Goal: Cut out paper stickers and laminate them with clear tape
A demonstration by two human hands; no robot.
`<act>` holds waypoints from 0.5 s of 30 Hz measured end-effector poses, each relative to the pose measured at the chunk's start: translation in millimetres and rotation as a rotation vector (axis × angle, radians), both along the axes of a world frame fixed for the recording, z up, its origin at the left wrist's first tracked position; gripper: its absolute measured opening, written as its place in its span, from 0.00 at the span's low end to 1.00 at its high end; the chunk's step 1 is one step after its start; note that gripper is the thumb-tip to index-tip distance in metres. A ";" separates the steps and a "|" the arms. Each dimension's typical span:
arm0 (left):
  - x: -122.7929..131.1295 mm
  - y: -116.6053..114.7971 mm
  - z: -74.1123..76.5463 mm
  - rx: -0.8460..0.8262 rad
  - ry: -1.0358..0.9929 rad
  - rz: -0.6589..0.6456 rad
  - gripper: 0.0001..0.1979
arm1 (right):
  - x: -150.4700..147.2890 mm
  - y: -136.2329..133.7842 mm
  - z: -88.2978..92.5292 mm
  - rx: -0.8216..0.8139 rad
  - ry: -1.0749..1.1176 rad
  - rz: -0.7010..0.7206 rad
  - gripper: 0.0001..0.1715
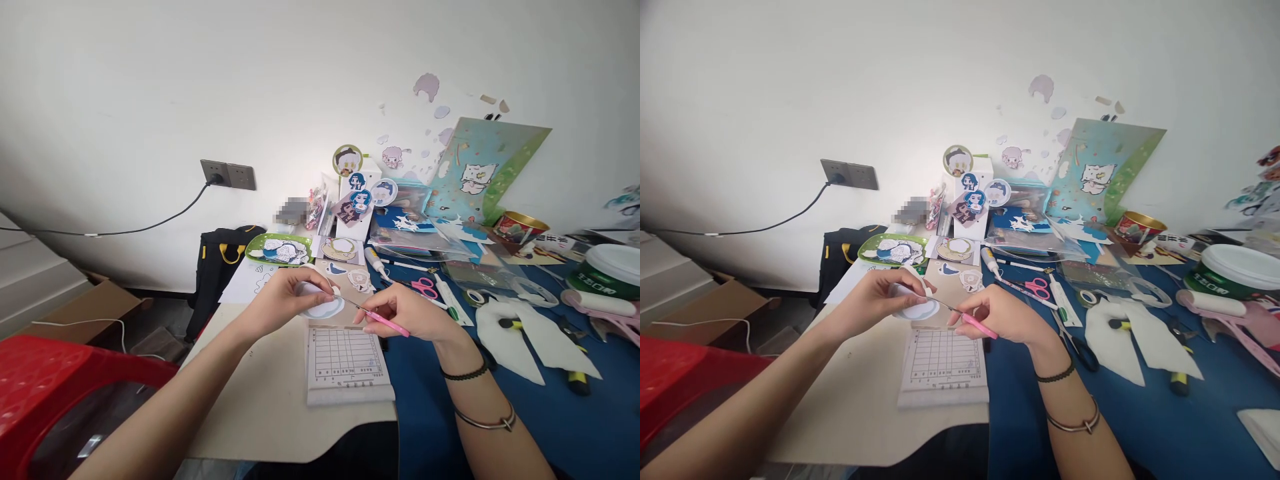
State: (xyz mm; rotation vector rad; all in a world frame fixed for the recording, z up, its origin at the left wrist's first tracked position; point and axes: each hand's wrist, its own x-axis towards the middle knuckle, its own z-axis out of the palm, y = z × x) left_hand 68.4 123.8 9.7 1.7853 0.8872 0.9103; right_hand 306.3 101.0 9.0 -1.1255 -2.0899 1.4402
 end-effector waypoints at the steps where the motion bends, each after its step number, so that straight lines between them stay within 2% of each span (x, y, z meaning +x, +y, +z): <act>1: -0.3 0.1 -0.5 -0.001 0.002 0.003 0.08 | 0.1 -0.1 -0.1 0.000 -0.004 -0.004 0.15; 15: 0.6 1.3 -3.6 -0.006 0.079 0.007 0.07 | 0.2 -0.1 -2.7 0.007 -0.014 -0.032 0.16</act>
